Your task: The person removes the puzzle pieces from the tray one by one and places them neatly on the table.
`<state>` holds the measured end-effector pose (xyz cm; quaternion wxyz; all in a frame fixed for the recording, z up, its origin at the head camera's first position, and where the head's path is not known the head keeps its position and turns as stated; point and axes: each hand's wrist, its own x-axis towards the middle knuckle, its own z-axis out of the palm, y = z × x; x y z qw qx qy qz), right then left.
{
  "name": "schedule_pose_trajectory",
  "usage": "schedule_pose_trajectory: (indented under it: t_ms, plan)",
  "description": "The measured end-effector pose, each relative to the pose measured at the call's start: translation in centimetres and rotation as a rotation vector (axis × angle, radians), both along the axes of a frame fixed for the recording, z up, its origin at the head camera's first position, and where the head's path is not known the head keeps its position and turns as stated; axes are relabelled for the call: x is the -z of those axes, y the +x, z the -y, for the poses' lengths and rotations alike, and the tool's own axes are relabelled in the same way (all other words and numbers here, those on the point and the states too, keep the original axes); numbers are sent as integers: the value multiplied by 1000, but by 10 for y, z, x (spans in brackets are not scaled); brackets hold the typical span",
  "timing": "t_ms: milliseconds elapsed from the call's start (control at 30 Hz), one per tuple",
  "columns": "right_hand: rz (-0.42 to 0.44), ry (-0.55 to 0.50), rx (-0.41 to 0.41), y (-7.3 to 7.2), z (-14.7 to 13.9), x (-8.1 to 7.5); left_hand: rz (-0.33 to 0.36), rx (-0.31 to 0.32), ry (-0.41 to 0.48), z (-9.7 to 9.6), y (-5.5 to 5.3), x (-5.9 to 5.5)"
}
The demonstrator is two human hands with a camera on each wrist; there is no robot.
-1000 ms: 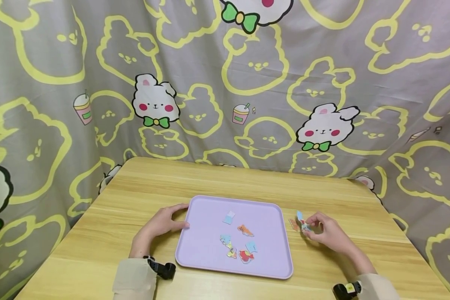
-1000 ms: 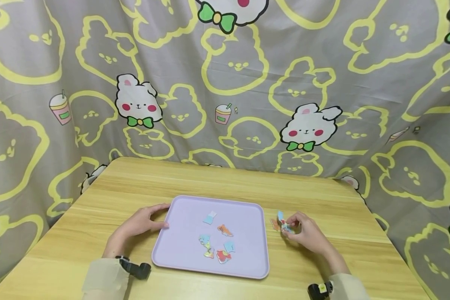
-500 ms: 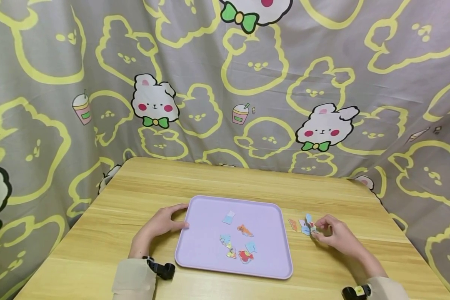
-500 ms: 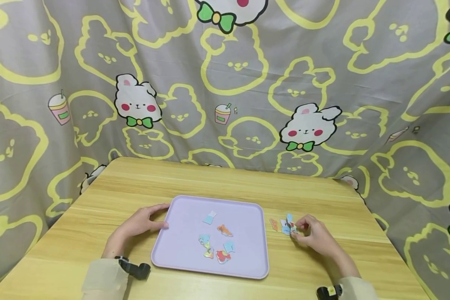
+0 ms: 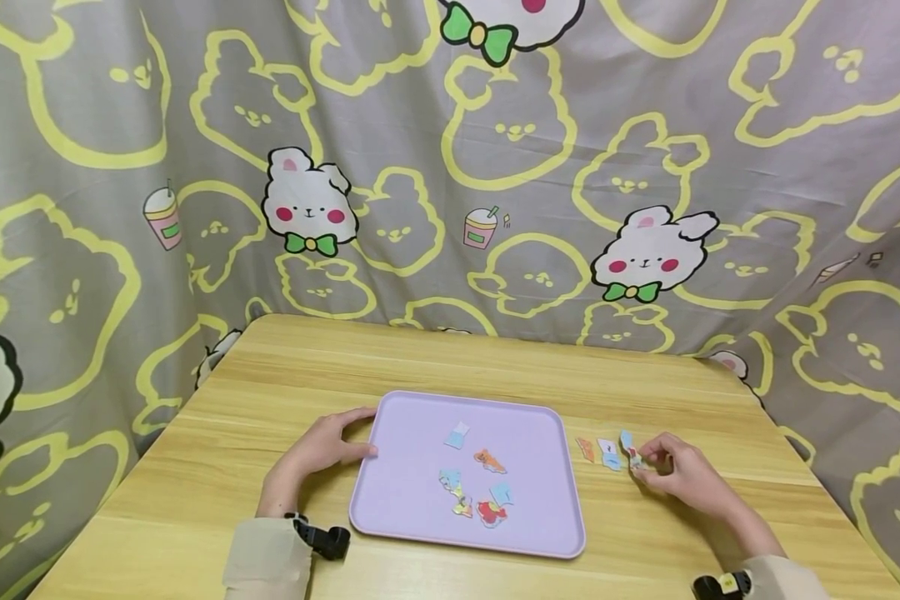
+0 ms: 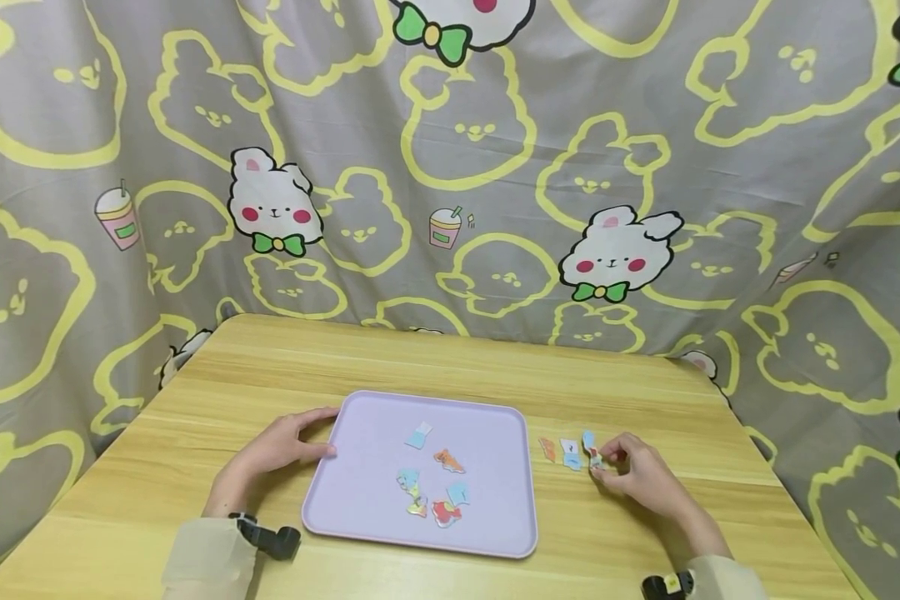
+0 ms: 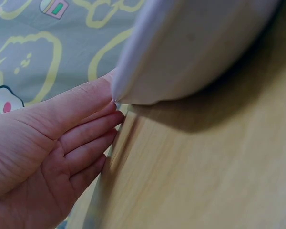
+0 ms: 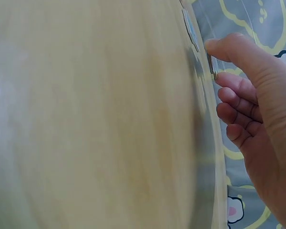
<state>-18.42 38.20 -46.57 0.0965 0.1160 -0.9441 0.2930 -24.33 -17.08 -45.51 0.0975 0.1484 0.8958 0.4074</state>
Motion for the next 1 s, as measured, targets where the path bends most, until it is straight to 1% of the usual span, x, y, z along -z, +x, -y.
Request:
schedule_pose_trajectory:
  t_ms: [167, 333, 600, 1000]
  plan:
    - [10, 11, -12, -2, -1, 1, 4, -4, 3, -1, 1, -1]
    - [24, 47, -11, -4, -2, 0, 2, -2, 2, -1, 2, -1]
    - [61, 93, -6, -6, -3, -3, -6, 3, -5, -1, 0, -1]
    - [54, 120, -19, -6, -4, -5, 0, 1, -17, 1, -1, 1]
